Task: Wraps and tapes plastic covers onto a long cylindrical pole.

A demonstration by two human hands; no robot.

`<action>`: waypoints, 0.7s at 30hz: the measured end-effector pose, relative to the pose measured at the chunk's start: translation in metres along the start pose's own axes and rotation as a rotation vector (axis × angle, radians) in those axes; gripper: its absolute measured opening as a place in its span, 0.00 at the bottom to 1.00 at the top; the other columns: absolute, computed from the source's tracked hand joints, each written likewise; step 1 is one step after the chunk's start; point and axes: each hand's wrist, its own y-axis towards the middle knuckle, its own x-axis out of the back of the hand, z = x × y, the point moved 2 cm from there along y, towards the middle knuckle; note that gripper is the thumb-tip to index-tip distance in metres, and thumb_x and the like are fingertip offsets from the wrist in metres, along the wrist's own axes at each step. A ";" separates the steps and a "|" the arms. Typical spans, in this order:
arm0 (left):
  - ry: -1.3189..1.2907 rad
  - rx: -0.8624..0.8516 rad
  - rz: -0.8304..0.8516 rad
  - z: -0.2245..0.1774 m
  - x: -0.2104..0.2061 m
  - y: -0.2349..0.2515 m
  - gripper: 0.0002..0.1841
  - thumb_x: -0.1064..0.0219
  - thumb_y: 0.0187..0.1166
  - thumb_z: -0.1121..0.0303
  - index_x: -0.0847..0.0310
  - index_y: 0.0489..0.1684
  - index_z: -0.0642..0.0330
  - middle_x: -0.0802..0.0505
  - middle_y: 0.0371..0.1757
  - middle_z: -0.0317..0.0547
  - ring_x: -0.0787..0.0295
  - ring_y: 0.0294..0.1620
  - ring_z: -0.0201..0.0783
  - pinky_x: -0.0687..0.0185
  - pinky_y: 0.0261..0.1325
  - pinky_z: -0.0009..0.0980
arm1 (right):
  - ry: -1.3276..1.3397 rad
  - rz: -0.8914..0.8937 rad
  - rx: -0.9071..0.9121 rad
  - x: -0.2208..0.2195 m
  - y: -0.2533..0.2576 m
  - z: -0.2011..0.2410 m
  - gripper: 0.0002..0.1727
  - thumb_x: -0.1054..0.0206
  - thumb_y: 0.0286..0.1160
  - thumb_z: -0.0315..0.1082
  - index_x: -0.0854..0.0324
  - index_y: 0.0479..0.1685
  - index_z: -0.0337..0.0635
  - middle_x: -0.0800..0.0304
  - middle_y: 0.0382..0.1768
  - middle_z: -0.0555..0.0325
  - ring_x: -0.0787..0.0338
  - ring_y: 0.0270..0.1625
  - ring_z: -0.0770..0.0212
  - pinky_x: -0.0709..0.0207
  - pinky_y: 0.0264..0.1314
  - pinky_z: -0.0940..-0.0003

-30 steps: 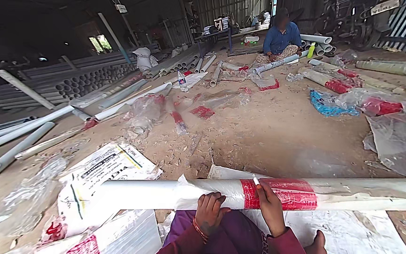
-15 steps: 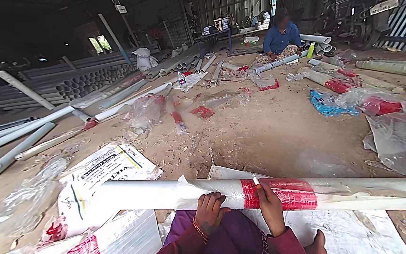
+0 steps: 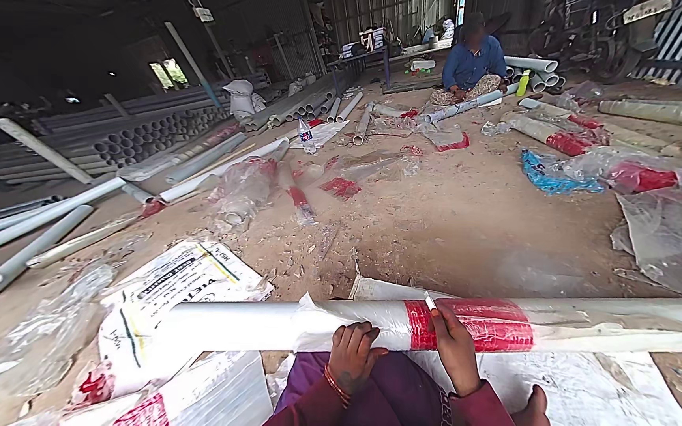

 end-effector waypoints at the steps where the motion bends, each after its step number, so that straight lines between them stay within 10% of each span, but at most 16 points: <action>1: 0.001 -0.001 -0.001 0.000 0.000 0.000 0.22 0.47 0.85 0.37 0.19 0.44 0.44 0.13 0.44 0.36 0.19 0.48 0.36 0.33 0.60 0.30 | -0.002 0.000 0.000 0.000 0.000 0.000 0.17 0.46 0.89 0.34 0.14 0.56 0.31 0.13 0.27 0.54 0.17 0.29 0.60 0.24 0.38 0.54; 21: -0.011 0.009 -0.004 0.000 -0.001 0.000 0.22 0.46 0.85 0.38 0.18 0.43 0.44 0.13 0.43 0.36 0.19 0.48 0.35 0.34 0.61 0.30 | -0.023 0.011 -0.006 0.001 0.000 0.000 0.18 0.46 0.89 0.34 0.15 0.58 0.30 0.12 0.27 0.52 0.16 0.30 0.57 0.24 0.39 0.51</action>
